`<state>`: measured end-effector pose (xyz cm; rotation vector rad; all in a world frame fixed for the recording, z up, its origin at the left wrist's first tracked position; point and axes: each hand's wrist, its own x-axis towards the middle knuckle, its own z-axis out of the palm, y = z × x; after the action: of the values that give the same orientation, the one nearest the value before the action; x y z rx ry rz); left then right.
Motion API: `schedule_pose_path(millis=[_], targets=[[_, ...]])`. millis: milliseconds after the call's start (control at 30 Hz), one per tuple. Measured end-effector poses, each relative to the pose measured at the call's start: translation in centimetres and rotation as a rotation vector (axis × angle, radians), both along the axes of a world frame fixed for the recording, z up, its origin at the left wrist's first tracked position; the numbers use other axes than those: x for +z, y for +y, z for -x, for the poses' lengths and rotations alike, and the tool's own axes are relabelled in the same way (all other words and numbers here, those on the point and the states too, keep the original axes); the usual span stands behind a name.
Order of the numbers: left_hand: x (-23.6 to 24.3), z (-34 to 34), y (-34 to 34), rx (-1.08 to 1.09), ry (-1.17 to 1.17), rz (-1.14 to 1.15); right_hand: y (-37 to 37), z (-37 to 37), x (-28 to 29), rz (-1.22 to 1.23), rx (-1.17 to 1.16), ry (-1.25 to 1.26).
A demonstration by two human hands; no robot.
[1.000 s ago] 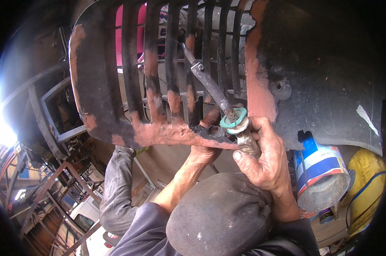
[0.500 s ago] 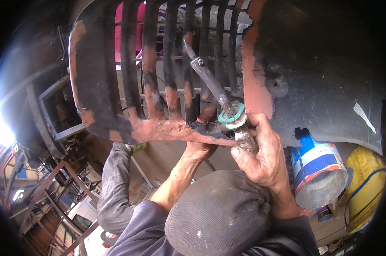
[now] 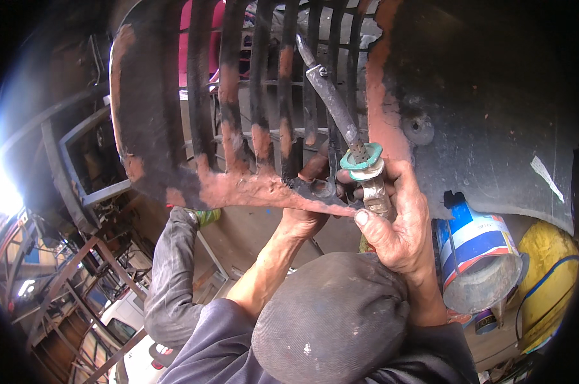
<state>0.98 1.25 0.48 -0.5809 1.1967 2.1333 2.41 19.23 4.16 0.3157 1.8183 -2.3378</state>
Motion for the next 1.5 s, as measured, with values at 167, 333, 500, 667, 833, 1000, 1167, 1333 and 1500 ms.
schedule_pose_path(millis=[167,333,500,667,833,1000,1167,1333,1500], targets=[[0.6,0.2,0.2,-0.087,0.055,0.176,-0.2,0.3,-0.2,0.006,0.009,0.014],[0.7,0.2,0.6,-0.059,0.068,0.154,-0.3,-0.1,-0.8,-0.015,-0.033,0.043],[0.9,0.1,0.4,-0.075,0.074,0.164,0.6,-0.1,0.1,-0.01,0.086,-0.039],[1.0,0.1,0.4,-0.055,0.022,0.125,0.6,-0.1,0.1,0.04,0.044,-0.026],[1.1,0.4,0.7,-0.092,0.065,0.146,0.7,-0.3,-0.3,-0.084,0.135,0.007],[1.7,0.8,1.1,-0.112,0.052,0.179,-0.2,-0.3,-0.1,-0.06,0.008,-0.001],[1.7,0.8,1.3,-0.09,0.049,0.219,-0.2,-0.2,-0.2,-0.074,0.012,0.013],[1.4,0.7,1.1,-0.064,-0.005,0.162,-0.1,-0.3,-0.1,-0.103,0.04,0.005],[0.8,0.3,0.8,-0.027,-0.025,0.046,-0.2,0.0,0.1,-0.094,0.044,-0.012]])
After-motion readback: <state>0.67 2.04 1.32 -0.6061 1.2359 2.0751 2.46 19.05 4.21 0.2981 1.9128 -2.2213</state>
